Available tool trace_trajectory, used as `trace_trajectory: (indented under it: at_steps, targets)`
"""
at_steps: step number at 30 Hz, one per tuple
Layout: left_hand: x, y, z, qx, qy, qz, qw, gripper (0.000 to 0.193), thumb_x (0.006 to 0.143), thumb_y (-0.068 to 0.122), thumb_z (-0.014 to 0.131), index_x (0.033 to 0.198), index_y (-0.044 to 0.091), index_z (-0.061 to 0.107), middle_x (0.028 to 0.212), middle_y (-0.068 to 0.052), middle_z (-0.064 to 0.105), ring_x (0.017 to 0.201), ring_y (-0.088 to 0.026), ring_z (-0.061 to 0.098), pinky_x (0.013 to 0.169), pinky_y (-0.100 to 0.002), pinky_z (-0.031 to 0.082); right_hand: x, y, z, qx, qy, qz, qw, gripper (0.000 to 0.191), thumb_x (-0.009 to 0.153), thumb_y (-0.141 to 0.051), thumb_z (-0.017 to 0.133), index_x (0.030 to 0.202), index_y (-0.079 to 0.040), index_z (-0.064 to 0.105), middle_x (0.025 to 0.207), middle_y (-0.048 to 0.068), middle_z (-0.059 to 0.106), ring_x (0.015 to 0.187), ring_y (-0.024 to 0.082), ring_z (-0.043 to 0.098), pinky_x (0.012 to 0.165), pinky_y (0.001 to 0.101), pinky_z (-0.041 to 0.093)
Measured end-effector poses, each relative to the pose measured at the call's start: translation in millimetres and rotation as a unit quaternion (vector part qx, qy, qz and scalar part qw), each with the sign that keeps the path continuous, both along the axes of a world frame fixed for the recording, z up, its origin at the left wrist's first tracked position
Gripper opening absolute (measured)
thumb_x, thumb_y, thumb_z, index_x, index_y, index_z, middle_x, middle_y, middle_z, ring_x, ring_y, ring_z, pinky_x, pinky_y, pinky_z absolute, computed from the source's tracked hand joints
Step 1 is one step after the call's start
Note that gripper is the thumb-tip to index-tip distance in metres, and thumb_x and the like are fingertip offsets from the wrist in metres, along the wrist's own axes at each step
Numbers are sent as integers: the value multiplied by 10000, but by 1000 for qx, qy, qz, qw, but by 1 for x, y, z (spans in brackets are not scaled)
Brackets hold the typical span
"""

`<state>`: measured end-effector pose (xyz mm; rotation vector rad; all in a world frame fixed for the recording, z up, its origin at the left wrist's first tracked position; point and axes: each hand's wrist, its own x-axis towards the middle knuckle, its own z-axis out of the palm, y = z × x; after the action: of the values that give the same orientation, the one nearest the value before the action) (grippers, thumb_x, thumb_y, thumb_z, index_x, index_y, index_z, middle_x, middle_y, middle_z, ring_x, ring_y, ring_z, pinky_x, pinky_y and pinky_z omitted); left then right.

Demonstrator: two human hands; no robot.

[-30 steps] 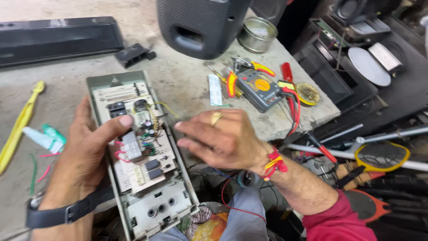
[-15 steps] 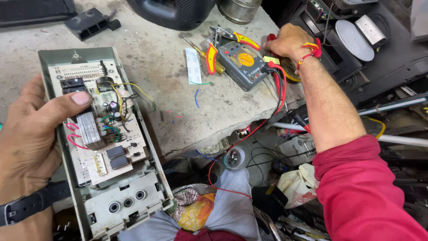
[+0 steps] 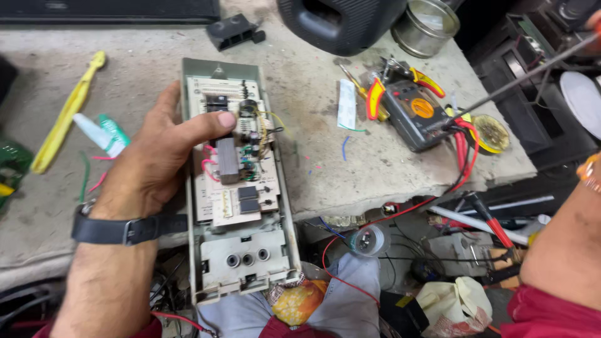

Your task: The person removes a green circuit board from a metal housing, uses a soldering iron to work on the board, then reinserts it and uses a screwdriver to tighten screws on the housing. The person also inspects the internal components and adjusts wires within the device.

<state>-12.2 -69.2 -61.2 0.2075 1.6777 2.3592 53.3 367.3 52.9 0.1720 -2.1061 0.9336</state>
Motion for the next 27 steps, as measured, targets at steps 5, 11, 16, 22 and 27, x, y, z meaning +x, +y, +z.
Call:
trace_trajectory:
  at_steps: [5, 11, 16, 22, 27]
  targets:
    - [10, -10, 3, -8, 20, 25, 999, 836, 676, 220, 840, 1373, -42, 461, 1158, -165, 696, 1005, -236, 718, 875, -362, 612, 18, -61, -56, 39, -123, 123, 984, 242, 1147, -199, 532, 1118, 37, 579, 1012, 140, 668, 913, 166, 655, 845, 268, 531]
    - [11, -25, -1, -8, 40, 35, 999, 904, 666, 263, 880, 1376, -62, 426, 1205, -176, 688, 1057, -226, 704, 925, -333, 576, 11, -114, -54, -96, -161, 216, 958, 187, 1133, -74, 666, 1194, 22, 517, 1002, 169, 695, 920, 222, 729, 850, 321, 610]
    - [11, -25, -3, 51, 15, -3, 999, 1044, 647, 266, 897, 1445, -57, 307, 1205, -197, 689, 1059, -267, 727, 916, -387, 612, 16, -160, -38, -166, -88, 291, 938, 248, 1128, -114, 638, 1275, -41, 451, 963, 169, 707, 865, 247, 758, 782, 362, 651]
    - [13, -31, 0, 17, 40, 21, 999, 972, 635, 278, 893, 1405, -51, 401, 1188, -177, 694, 1059, -236, 709, 926, -349, 588, 10, -227, -37, -83, -86, 349, 929, 242, 1140, -98, 619, 1247, -21, 415, 981, 228, 706, 918, 282, 762, 826, 393, 673]
    - [11, -36, -1, 3, 40, 26, 999, 941, 626, 306, 891, 1374, -39, 437, 1158, -167, 697, 1035, -237, 715, 896, -351, 602, 1, -246, -41, -76, -104, 363, 923, 233, 1126, -94, 604, 1242, -22, 414, 985, 223, 710, 927, 277, 760, 821, 390, 672]
